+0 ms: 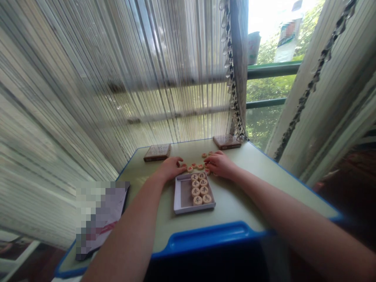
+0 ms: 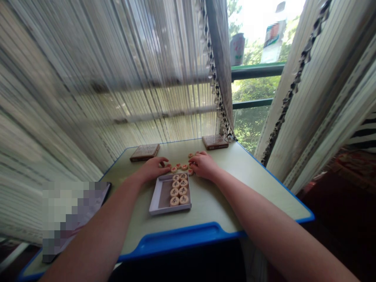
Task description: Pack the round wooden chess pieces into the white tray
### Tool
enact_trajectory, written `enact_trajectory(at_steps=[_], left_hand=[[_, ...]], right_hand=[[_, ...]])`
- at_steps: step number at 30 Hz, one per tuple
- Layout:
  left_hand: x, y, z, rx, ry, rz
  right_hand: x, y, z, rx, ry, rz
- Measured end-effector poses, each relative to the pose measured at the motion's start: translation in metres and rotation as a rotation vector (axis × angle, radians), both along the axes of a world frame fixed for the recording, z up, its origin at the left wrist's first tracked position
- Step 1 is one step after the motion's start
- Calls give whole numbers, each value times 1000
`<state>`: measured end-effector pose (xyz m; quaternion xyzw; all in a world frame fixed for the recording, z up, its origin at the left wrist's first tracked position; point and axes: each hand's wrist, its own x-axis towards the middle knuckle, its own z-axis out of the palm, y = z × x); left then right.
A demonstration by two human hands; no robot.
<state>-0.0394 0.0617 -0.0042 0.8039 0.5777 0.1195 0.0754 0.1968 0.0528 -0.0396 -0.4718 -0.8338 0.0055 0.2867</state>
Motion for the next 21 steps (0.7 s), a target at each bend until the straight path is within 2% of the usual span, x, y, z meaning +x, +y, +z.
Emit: enact_trajectory(at_steps=[3,7,14,21], left_hand=[[0,2,-1,-25,-9,-43],[0,2,-1,46,-54,-23],[6,-7,7,94,-185,-38],[7,-10,7,71,-166,1]], right_hand=[[-2,0,0,-10,35,-23],[-3,0,-1,-19,63,-29],[-2,-2,3,-17,78,-48],[3,-6,11,10,91,-161]])
